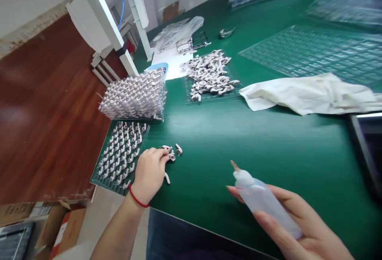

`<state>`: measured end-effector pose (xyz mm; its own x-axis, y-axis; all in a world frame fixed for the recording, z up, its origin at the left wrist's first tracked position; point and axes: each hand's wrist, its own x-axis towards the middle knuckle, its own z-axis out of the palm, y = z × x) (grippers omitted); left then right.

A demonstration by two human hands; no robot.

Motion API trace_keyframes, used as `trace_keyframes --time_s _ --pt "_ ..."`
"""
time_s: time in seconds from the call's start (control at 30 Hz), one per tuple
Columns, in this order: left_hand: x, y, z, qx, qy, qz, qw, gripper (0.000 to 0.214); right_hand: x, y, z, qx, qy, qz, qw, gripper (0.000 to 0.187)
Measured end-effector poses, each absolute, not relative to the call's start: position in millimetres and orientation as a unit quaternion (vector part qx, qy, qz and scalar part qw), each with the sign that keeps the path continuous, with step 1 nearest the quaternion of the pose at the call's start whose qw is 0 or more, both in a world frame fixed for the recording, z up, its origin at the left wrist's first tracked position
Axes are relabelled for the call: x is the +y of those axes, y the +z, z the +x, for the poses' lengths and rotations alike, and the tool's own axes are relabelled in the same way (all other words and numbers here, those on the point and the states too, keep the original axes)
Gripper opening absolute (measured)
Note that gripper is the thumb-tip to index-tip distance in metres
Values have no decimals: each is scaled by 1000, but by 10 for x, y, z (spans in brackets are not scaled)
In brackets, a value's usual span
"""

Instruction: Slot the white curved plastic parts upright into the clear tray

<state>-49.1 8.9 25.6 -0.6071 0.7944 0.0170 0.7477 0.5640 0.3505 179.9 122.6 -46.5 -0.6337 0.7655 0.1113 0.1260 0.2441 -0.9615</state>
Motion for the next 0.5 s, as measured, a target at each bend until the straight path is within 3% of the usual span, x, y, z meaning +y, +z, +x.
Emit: trace_keyframes --time_s 0.2,0.5 --pt "92 286 -368 868 181 455 83 10 1235 -388 1806 -734 544 -290 286 28" --pt "-215 206 157 810 173 556 -74 12 1184 -268 1797 -780 496 -249 288 29"
